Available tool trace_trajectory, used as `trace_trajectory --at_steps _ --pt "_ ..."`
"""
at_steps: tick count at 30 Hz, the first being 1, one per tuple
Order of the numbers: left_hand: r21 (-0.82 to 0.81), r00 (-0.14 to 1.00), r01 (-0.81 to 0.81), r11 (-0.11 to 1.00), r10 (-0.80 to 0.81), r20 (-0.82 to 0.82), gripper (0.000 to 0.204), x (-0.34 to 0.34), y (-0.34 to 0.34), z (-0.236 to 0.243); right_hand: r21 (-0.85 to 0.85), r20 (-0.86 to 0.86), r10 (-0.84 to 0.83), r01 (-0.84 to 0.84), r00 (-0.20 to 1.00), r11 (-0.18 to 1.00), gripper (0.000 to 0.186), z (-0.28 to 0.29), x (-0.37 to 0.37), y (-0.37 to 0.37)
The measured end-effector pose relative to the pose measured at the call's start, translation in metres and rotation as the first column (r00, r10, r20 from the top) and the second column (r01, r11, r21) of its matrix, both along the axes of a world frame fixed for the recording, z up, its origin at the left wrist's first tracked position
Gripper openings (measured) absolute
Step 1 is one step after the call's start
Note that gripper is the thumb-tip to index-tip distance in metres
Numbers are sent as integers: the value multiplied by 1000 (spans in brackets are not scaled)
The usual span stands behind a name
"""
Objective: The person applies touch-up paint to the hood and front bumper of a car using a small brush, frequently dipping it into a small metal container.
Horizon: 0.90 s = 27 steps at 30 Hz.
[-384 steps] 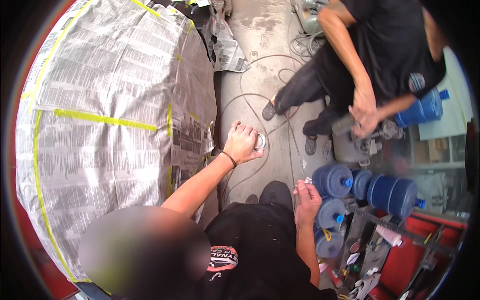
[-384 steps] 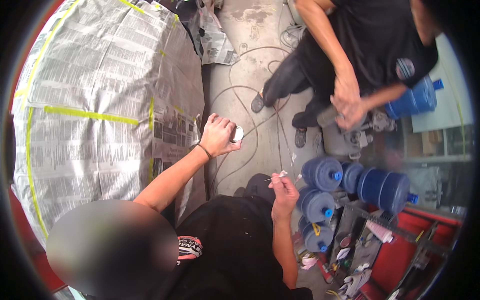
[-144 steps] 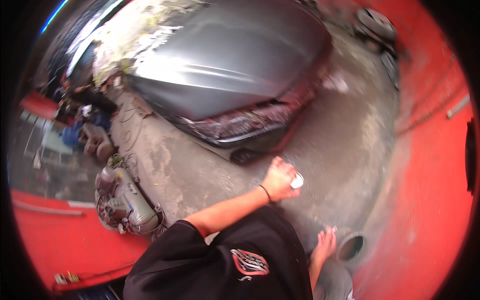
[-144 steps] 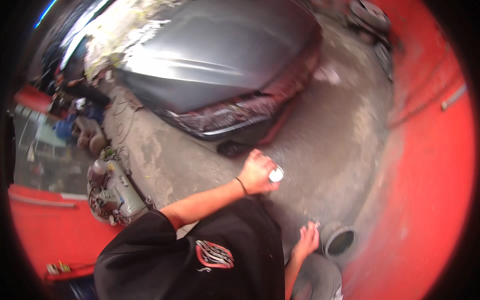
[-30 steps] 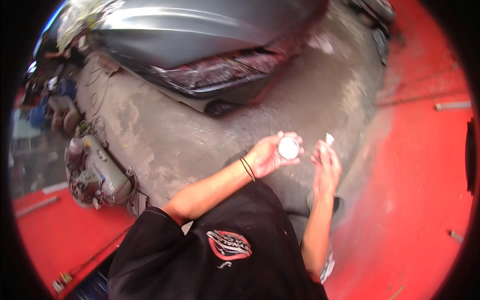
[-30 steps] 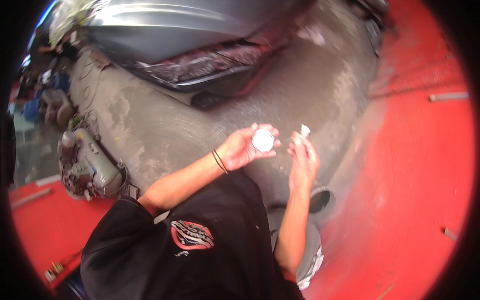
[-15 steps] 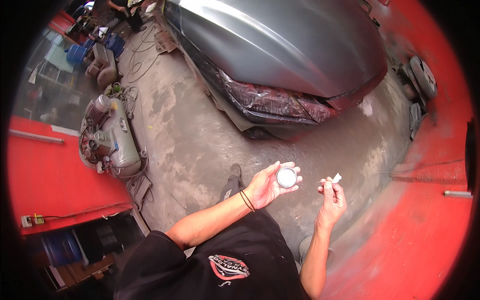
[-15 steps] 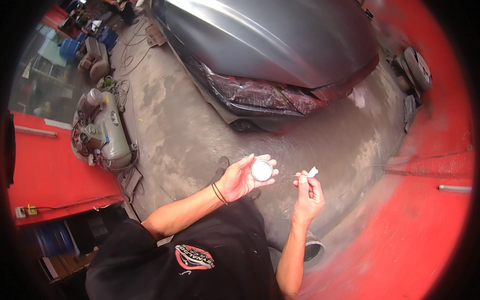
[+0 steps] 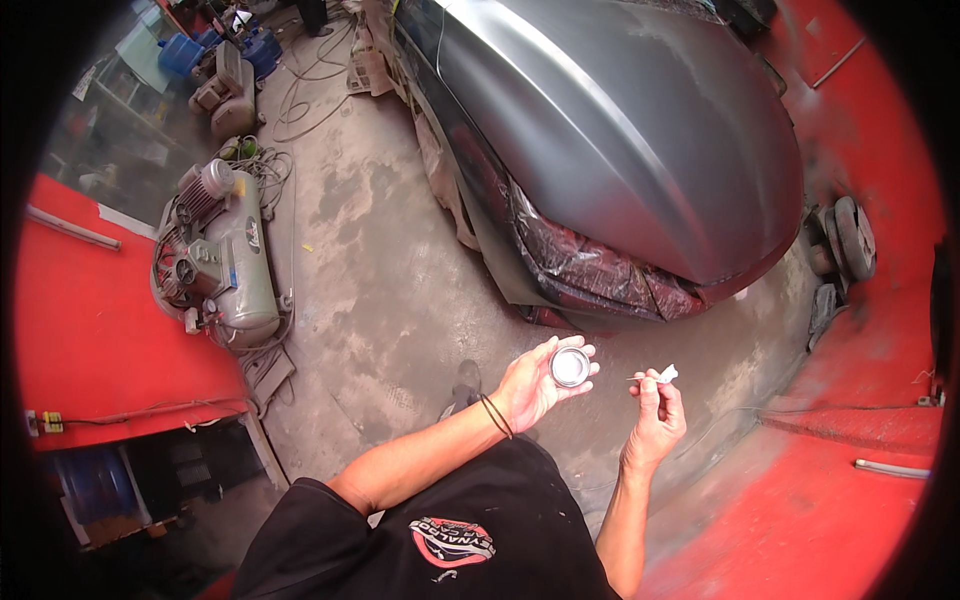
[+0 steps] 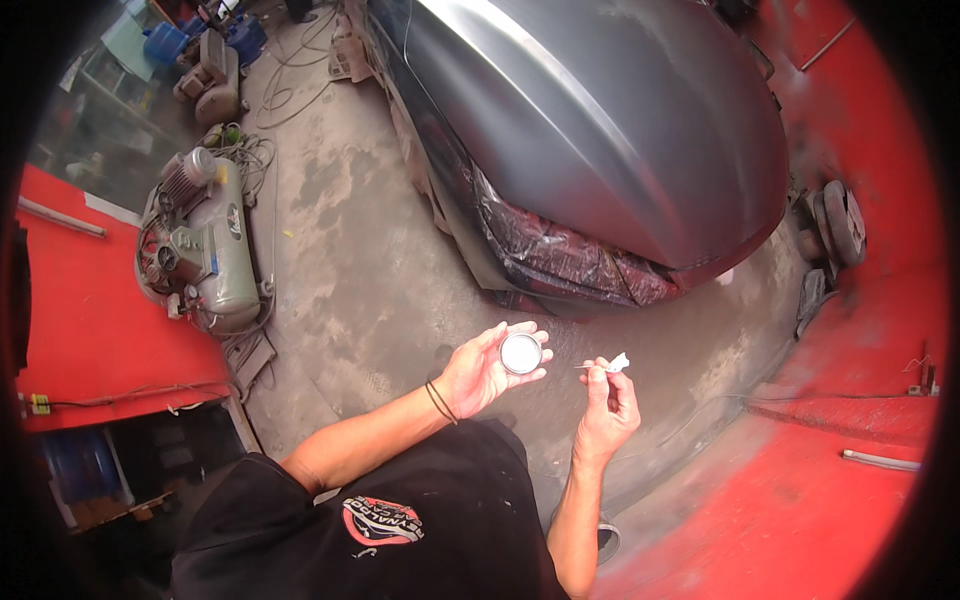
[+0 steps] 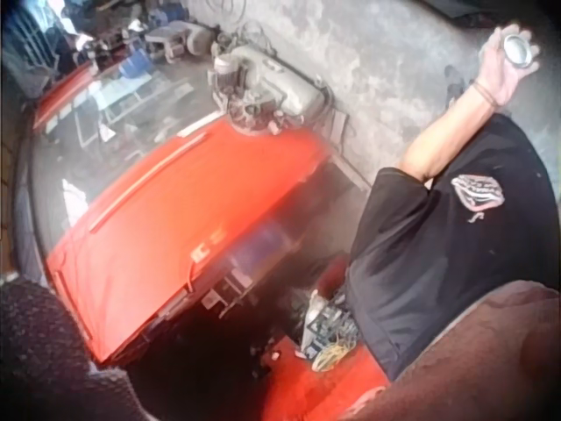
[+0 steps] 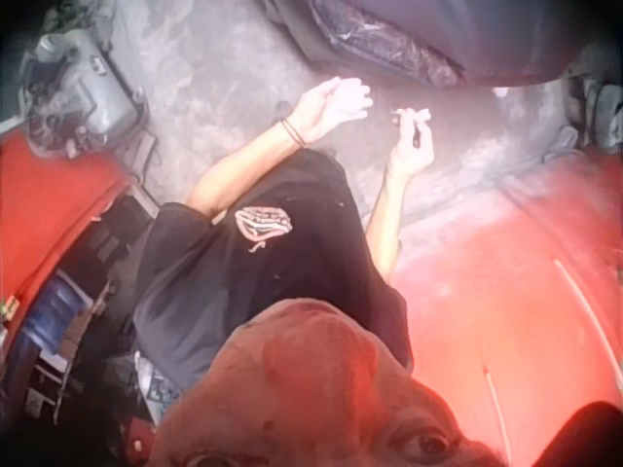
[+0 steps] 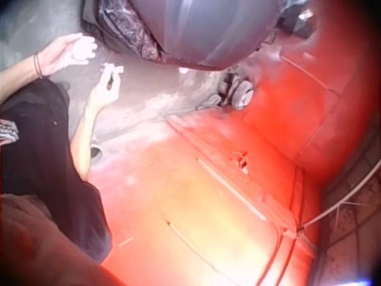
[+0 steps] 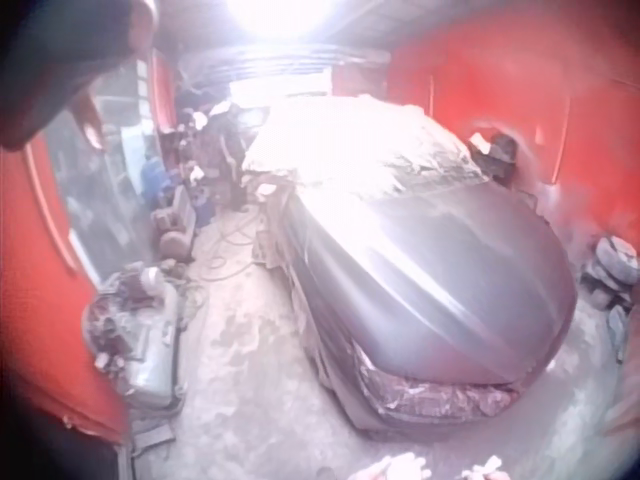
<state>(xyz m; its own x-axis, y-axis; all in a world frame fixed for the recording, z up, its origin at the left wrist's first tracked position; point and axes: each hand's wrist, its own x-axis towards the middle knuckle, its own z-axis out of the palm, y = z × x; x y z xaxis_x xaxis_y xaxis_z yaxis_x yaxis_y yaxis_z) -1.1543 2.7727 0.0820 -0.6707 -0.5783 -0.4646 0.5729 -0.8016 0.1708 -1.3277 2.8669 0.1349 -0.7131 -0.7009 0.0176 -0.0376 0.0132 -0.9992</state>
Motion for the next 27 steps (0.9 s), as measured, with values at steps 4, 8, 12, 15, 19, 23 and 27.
trace_trajectory --at_steps 4,8,12,15,19,23,27 --pt "-4 1000 13 1000 -13 -9 53 19 -29 -5 10 -30 -29 29 999 1000 15 -9 19 -25" --pt "-4 999 10 1000 -10 36 53 37 -52 -1 13 -4 -49 49 999 999 14 -5 42 -53" --pt "-35 999 -17 999 18 42 55 50 -71 -1 -37 -35 45 -46 998 998 12 -7 52 -78" --pt "-52 999 -34 998 36 29 56 51 -80 4 -66 -35 108 -110 994 992 12 -3 55 -95" --pt "-97 998 -59 994 60 8 58 47 -89 11 -54 -80 166 -171 983 984 12 5 51 -117" --pt "-95 997 -72 993 72 -5 59 38 -95 13 -109 -247 200 -232 948 967 11 -5 37 -130" --pt "-94 996 -85 992 87 11 60 26 -98 18 -106 -147 229 -246 962 964 16 -9 22 -138"
